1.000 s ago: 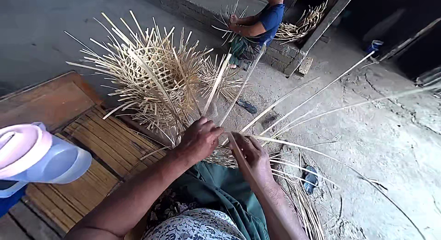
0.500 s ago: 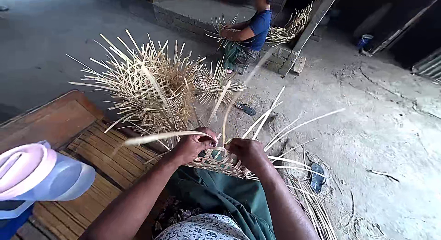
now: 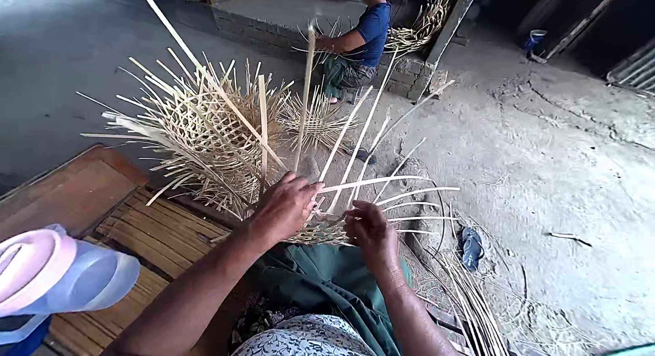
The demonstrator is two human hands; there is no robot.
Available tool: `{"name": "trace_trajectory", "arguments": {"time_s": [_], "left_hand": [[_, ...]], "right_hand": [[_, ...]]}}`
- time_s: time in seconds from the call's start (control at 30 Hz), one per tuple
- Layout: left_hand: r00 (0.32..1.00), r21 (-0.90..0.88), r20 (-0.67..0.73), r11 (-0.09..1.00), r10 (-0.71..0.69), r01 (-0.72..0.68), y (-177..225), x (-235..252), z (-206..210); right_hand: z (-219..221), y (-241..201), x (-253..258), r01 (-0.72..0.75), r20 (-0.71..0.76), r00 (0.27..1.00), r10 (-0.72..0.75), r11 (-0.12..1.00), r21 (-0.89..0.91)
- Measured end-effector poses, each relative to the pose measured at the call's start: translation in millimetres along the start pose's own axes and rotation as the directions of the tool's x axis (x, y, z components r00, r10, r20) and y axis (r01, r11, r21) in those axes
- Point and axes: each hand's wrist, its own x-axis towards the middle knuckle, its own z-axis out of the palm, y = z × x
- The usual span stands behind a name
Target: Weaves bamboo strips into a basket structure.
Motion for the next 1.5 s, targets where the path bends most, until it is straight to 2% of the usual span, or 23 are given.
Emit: {"name": "trace_trajectory", "arguments": {"time_s": [0.13, 0.23, 0.37, 0.53, 0.6, 0.7, 0.8, 0.9, 1.0, 1.1, 1.17, 1.23, 1.3, 1.37, 1.43, 1.5], "left_hand": [[0.992, -0.112, -0.082, 0.990, -0.099, 0.090, 2, -7, 5], [0.988, -0.156, -0.105, 0.983, -0.115, 0.098, 0, -14, 4], [0.994, -0.208, -0.052, 0.974, -0.098, 0.085, -1, -21, 3], [0.996, -0.198, -0.049, 0.978, -0.077, 0.066, 1, -22, 5], [0.996, -0.188, -0.057, 0.980, -0.070, 0.059, 3, -20, 5], [0.997, -0.204, -0.057, 0.978, -0.058, 0.045, 7, -19, 7], [0.997, -0.250, -0.066, 0.968, -0.031, 0.013, 3, -16, 11], [0.997, -0.346, -0.072, 0.938, 0.000, -0.025, -2, -16, 15], [0.998, -0.435, -0.061, 0.899, 0.027, -0.051, -6, -15, 19], [0.999, -0.495, -0.034, 0.868, 0.037, -0.049, -9, -13, 21], [0.999, -0.519, -0.026, 0.854, 0.031, -0.040, -10, -11, 22], [0.999, -0.528, -0.035, 0.848, 0.026, -0.040, -10, -9, 24], [0.995, -0.462, -0.092, 0.883, 0.043, -0.081, -7, -9, 27], [0.978, -0.307, -0.187, 0.940, 0.092, -0.148, -3, -9, 33], [0.966, -0.144, -0.221, 0.976, 0.131, -0.165, 2, -11, 36], [0.970, -0.052, -0.205, 0.988, 0.131, -0.145, 6, -13, 33]], "right_hand": [[1, -3, 2, -0.152, -0.010, 0.988, 0.156, 0.973, 0.175], [3, -6, 9, -0.319, 0.105, 0.948, 0.302, 0.904, 0.285], [2, -9, 23, -0.467, 0.284, 0.871, 0.401, 0.856, 0.222], [-5, -2, 22, -0.355, 0.491, 0.847, 0.205, 0.905, 0.234], [-4, -2, 19, -0.352, 0.465, 0.860, 0.209, 0.903, 0.246], [7, -5, 14, -0.347, 0.322, 0.912, 0.254, 0.896, 0.278], [7, -2, 19, -0.364, 0.330, 0.912, 0.245, 0.854, 0.371], [-2, 0, 29, -0.487, 0.466, 0.839, 0.280, 0.768, 0.416], [-11, 15, 39, -0.562, 0.615, 0.757, 0.222, 0.701, 0.439], [-14, 32, 41, -0.550, 0.667, 0.739, 0.092, 0.656, 0.518], [-14, 44, 42, -0.520, 0.682, 0.730, -0.052, 0.605, 0.603], [-15, 50, 43, -0.492, 0.690, 0.710, -0.142, 0.601, 0.630], [-15, 49, 41, -0.441, 0.669, 0.731, -0.134, 0.655, 0.614], [-14, 36, 36, -0.386, 0.600, 0.800, -0.016, 0.752, 0.534], [-7, 29, 30, -0.361, 0.483, 0.873, 0.064, 0.752, 0.552], [2, 29, 24, -0.332, 0.398, 0.915, 0.073, 0.698, 0.635]]}}
